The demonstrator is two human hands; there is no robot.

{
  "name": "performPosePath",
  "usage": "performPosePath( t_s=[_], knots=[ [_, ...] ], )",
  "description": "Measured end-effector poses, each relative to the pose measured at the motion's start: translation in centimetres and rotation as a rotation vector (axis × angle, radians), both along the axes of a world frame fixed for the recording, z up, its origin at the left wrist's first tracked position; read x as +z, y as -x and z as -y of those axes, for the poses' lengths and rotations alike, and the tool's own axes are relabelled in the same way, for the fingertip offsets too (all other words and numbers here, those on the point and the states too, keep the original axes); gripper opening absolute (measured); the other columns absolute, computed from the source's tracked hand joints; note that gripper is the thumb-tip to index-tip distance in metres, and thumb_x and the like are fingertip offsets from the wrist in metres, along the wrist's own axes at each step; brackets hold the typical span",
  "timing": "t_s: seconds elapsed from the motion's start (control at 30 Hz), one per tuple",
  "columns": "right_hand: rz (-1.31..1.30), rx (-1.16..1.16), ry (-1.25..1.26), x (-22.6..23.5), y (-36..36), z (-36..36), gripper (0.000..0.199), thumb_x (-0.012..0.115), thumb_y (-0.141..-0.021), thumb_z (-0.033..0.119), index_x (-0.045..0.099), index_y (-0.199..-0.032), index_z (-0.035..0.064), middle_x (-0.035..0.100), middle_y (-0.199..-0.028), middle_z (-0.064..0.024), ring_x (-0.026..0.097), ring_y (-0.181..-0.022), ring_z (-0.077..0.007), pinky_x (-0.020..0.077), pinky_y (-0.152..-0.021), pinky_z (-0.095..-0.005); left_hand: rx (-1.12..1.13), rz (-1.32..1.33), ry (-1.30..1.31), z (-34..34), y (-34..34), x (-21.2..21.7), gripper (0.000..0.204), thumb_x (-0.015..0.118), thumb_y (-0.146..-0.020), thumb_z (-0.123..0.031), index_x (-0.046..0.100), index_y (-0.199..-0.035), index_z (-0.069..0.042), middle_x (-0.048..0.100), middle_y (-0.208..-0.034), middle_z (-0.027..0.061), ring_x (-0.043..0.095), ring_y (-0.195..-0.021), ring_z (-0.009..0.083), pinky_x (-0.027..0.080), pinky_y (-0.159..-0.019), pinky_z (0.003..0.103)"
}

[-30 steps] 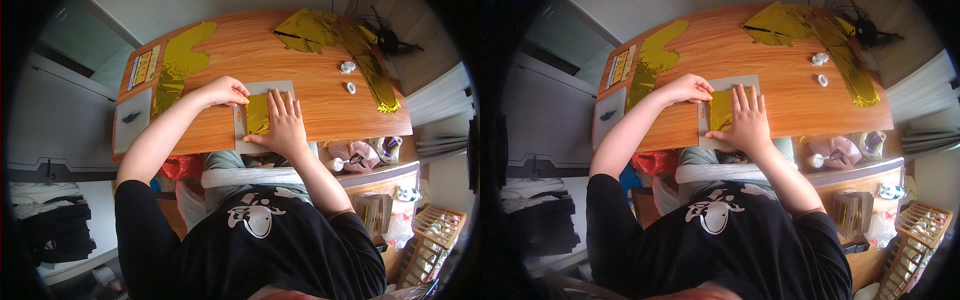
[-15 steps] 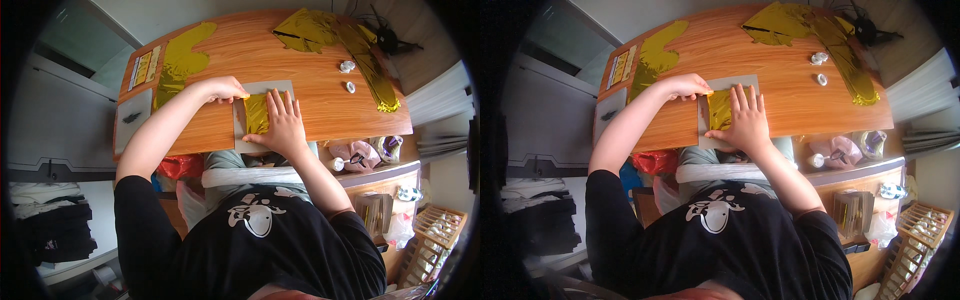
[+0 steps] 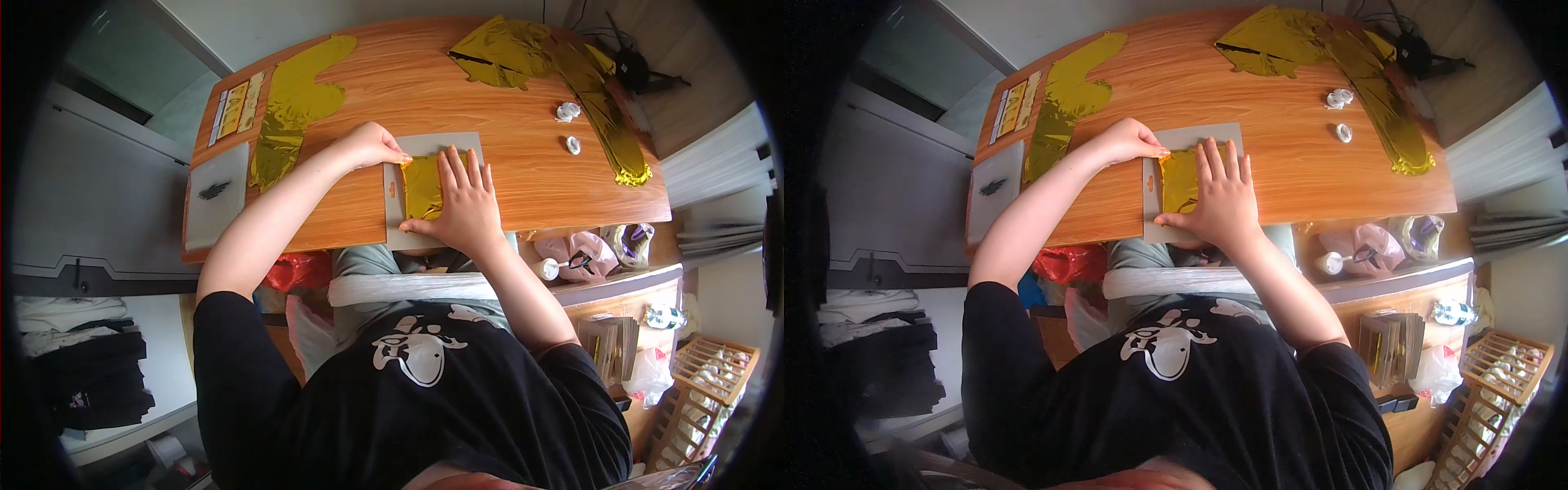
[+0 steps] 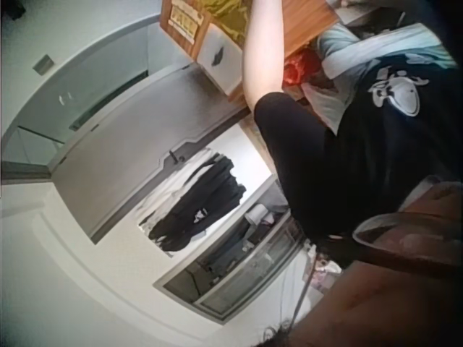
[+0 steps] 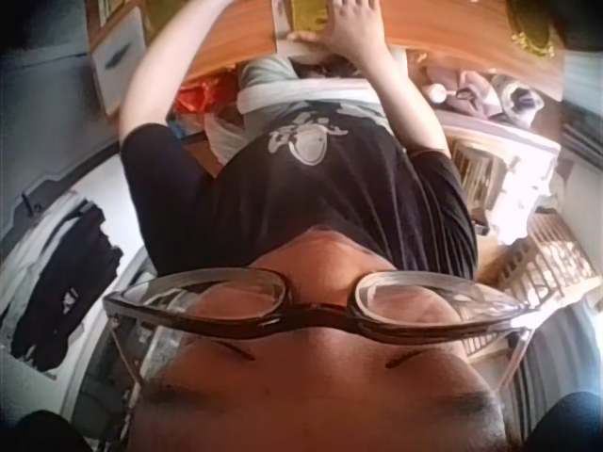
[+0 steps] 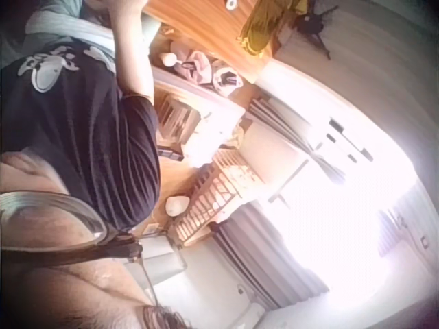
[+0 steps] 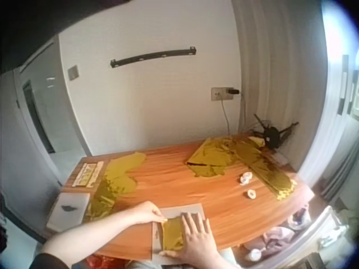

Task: The person folds a foil balloon by hand on a table, attaches it onto a cardboard backing card, and places the package into an organizer.

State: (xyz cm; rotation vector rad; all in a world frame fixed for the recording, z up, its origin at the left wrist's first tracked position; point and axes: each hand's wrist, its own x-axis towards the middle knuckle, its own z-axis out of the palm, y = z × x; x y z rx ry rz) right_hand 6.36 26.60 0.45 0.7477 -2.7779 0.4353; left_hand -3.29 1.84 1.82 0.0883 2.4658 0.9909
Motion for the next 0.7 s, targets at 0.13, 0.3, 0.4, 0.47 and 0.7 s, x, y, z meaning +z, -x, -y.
performPosePath(
  t_s=[0.13,0.3,0.4,0.47,0.7],
  knots=[
    [0.02,-0.001,-0.035,0.3,0.0,0.0,0.136,0.059,-0.062,0.096,0.041,-0.153,-0.0023,0.039,-0.16,-0.0209,0.028,-0.152,-0.0424,0.0211,-0.124,-0.0557,0.029,-0.023,0.005,0.1,-0.1,-0.4,0.034,0.087,-0.08,-0.038,0.082,-0.093,-0.007,0.078,-0.091,0.0105,0.07,-0.082,0.0165,0.053,-0.076,0.032],
    [0.013,-0.006,-0.056,0.3,0.0,0.2,0.136,0.058,-0.062,0.097,0.041,-0.153,-0.0022,0.038,-0.16,-0.021,0.027,-0.152,-0.0421,0.021,-0.124,-0.056,0.05,-0.091,0.123,0.4,0.0,-0.1,0.038,0.089,-0.075,-0.044,0.08,-0.087,-0.009,0.076,-0.083,0.0068,0.067,-0.074,0.0146,0.051,-0.069,0.031],
    [0.011,-0.004,-0.053,0.2,0.0,0.2,0.135,0.058,-0.062,0.097,0.041,-0.153,-0.0022,0.038,-0.16,-0.0208,0.027,-0.152,-0.0418,0.021,-0.124,-0.0556,0.03,-0.112,0.113,0.1,-0.9,0.8,0.034,0.09,-0.075,-0.042,0.078,-0.083,-0.011,0.075,-0.079,0.0044,0.067,-0.075,0.0137,0.051,-0.068,0.03],
    [0.018,-0.012,-0.065,0.3,0.0,0.0,0.135,0.058,-0.063,0.096,0.04,-0.153,-0.002,0.038,-0.161,-0.0206,0.027,-0.153,-0.0416,0.0211,-0.124,-0.0554,0.011,-0.232,0.124,-0.6,-1.9,1.7,0.032,0.089,-0.075,-0.04,0.078,-0.087,-0.012,0.074,-0.084,0.0024,0.068,-0.076,0.015,0.052,-0.067,0.032],
    [0.023,-0.007,-0.085,0.4,-0.2,0.2,0.134,0.06,-0.063,0.095,0.038,-0.154,-0.0008,0.037,-0.162,-0.0192,0.027,-0.153,-0.0413,0.0227,-0.123,-0.0562,-0.255,-0.926,0.083,-2.3,-7.4,-0.6,0.019,0.074,-0.091,-0.02,0.078,-0.105,-0.008,0.075,-0.114,0.0083,0.071,-0.105,0.0255,0.055,-0.094,0.04]
  ],
)
